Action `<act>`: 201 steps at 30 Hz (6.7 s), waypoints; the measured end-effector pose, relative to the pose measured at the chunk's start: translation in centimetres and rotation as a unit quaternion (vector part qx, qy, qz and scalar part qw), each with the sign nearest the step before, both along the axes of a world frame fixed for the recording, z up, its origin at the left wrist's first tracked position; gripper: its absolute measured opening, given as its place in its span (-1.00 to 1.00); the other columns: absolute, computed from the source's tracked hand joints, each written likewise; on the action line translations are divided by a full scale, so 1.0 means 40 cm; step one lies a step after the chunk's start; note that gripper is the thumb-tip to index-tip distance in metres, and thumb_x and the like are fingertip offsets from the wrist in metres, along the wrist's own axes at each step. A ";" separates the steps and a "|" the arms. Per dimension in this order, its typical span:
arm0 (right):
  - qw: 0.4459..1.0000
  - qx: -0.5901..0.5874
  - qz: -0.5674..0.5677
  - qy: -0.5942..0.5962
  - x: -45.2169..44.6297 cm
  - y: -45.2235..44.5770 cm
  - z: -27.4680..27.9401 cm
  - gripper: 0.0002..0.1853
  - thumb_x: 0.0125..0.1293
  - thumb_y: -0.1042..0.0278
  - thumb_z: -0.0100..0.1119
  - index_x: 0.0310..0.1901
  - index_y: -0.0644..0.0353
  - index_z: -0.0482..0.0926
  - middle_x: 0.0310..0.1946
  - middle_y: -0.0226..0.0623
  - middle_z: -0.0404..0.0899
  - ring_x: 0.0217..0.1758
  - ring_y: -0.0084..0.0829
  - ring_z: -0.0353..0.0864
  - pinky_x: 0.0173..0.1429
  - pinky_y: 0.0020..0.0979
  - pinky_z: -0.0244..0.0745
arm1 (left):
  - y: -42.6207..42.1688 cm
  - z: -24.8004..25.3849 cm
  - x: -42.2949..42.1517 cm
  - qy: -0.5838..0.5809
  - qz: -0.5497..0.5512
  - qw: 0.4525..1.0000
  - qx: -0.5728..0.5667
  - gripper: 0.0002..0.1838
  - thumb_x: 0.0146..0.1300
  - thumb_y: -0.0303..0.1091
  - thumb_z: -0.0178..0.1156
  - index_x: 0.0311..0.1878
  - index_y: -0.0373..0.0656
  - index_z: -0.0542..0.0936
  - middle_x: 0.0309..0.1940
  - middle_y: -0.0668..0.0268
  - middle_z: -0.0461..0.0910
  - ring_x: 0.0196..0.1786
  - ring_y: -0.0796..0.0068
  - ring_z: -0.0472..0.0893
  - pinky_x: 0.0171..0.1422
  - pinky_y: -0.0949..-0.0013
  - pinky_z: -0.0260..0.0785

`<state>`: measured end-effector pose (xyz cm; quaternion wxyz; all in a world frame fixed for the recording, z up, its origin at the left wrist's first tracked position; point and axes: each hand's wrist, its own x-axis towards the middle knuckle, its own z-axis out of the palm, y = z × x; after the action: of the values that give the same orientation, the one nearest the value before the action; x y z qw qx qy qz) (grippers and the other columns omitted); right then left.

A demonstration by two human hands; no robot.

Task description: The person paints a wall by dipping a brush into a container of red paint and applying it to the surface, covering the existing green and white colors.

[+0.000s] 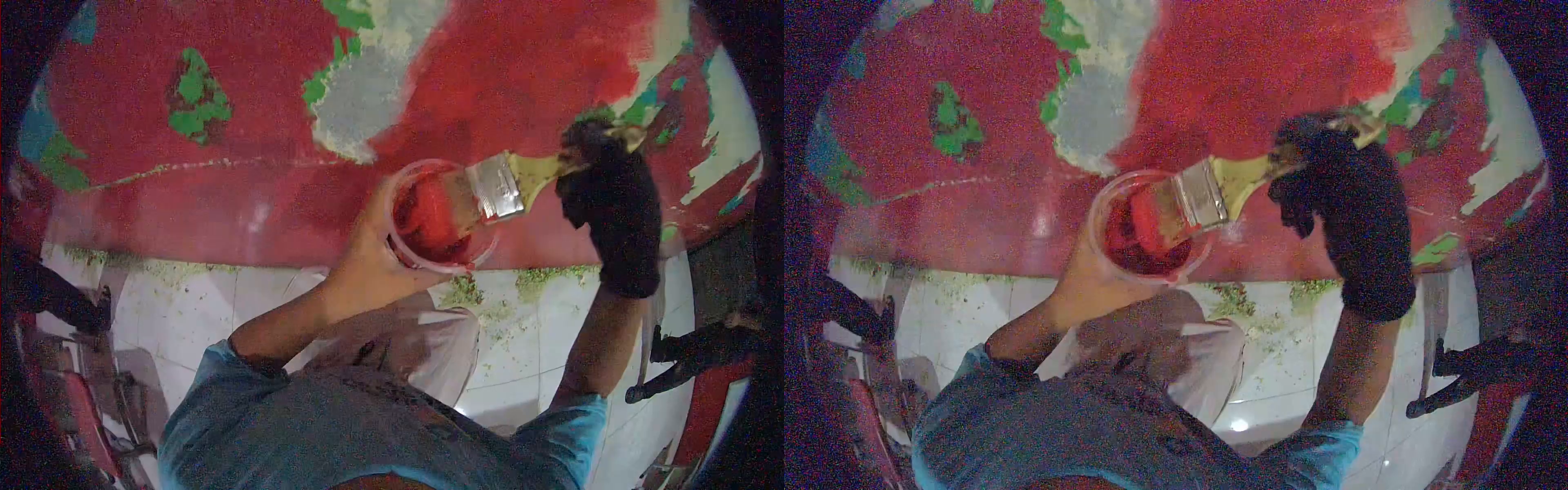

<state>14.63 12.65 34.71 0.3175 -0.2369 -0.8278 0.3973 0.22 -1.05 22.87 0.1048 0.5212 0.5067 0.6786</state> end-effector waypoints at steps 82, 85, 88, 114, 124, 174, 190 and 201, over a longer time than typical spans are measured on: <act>0.841 0.485 -0.118 0.209 0.105 0.233 0.215 -0.77 0.11 0.43 -0.01 -0.17 0.16 0.50 -0.26 -0.23 0.54 -0.15 -0.31 0.50 -0.03 -0.37 0.37 | -0.072 0.218 -0.002 0.048 -0.091 0.981 -0.163 0.05 -0.46 -0.25 0.52 0.14 -0.26 0.09 0.02 0.19 0.29 0.12 0.39 0.29 0.26 0.31 0.03; 0.855 0.517 -0.007 0.040 0.090 0.103 0.182 -0.76 -0.01 0.42 0.08 -0.23 0.11 0.52 -0.28 -0.22 0.53 -0.18 -0.23 0.50 -0.10 -0.27 0.39 | -0.082 0.308 -0.006 0.034 -0.068 0.979 -0.192 0.03 -0.46 -0.25 0.51 0.13 -0.24 0.10 0.01 0.20 0.30 0.11 0.40 0.31 0.25 0.30 0.07; 0.877 0.473 -0.043 0.068 0.142 0.130 0.282 -0.78 -0.02 0.48 0.12 -0.26 0.12 0.53 -0.31 -0.23 0.55 -0.24 -0.24 0.53 -0.12 -0.30 0.42 | -0.075 0.409 -0.011 0.113 -0.053 0.969 -0.213 -0.01 -0.45 -0.25 0.51 0.11 -0.22 0.14 0.00 0.22 0.31 0.10 0.40 0.32 0.23 0.30 0.10; 0.948 0.283 -0.107 -0.093 0.197 0.193 0.632 -0.81 0.04 0.39 0.02 -0.27 0.16 0.49 -0.36 -0.17 0.51 -0.27 -0.18 0.49 -0.19 -0.21 0.36 | -0.066 1.066 0.103 -0.157 -0.068 0.959 -0.225 0.07 -0.61 -0.28 0.54 0.12 -0.18 0.17 0.04 0.20 0.32 0.11 0.36 0.34 0.22 0.25 0.15; 0.964 0.230 0.126 -0.052 0.276 0.336 0.622 -0.81 0.02 0.37 0.03 -0.28 0.13 0.50 -0.32 -0.16 0.51 -0.20 -0.17 0.47 -0.13 -0.21 0.33 | 0.073 1.042 0.270 -0.185 0.050 0.956 -0.221 0.05 -0.61 -0.28 0.53 0.11 -0.16 0.18 0.02 0.23 0.33 0.06 0.35 0.38 0.16 0.26 0.22; 0.974 -0.186 -0.015 0.127 0.241 0.126 0.997 -0.74 0.17 0.22 0.02 -0.29 0.28 0.44 -0.33 -0.20 0.47 -0.48 -0.43 0.48 -0.48 -0.40 0.40 | 0.083 1.012 0.196 -0.137 -0.014 0.965 -0.224 0.05 -0.57 -0.40 0.50 0.14 -0.19 0.15 0.06 0.19 0.26 0.14 0.35 0.30 0.24 0.30 0.13; 0.953 -0.247 0.045 0.167 0.197 0.081 1.014 -0.44 0.13 0.15 0.03 0.10 0.24 0.14 -0.36 0.02 0.48 -0.62 -0.23 0.49 -0.59 -0.35 0.45 | 0.073 0.978 0.185 -0.126 0.012 0.973 -0.191 0.03 -0.54 -0.37 0.51 0.13 -0.19 0.16 0.05 0.23 0.30 0.12 0.39 0.32 0.23 0.30 0.11; 0.985 -0.153 0.078 0.030 0.123 0.040 1.046 -0.81 0.12 0.37 0.07 -0.28 0.28 0.38 -0.48 -0.09 0.52 -0.67 -0.42 0.48 -0.66 -0.52 0.38 | 0.097 0.964 0.179 -0.111 0.019 0.986 -0.120 -0.05 -0.48 -0.48 0.48 0.10 -0.20 0.17 0.05 0.20 0.30 0.10 0.36 0.35 0.20 0.29 0.17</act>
<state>19.56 14.25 76.54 0.2704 -0.2056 -0.7629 0.5501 7.37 2.84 61.42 0.2085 0.4168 0.5795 0.6685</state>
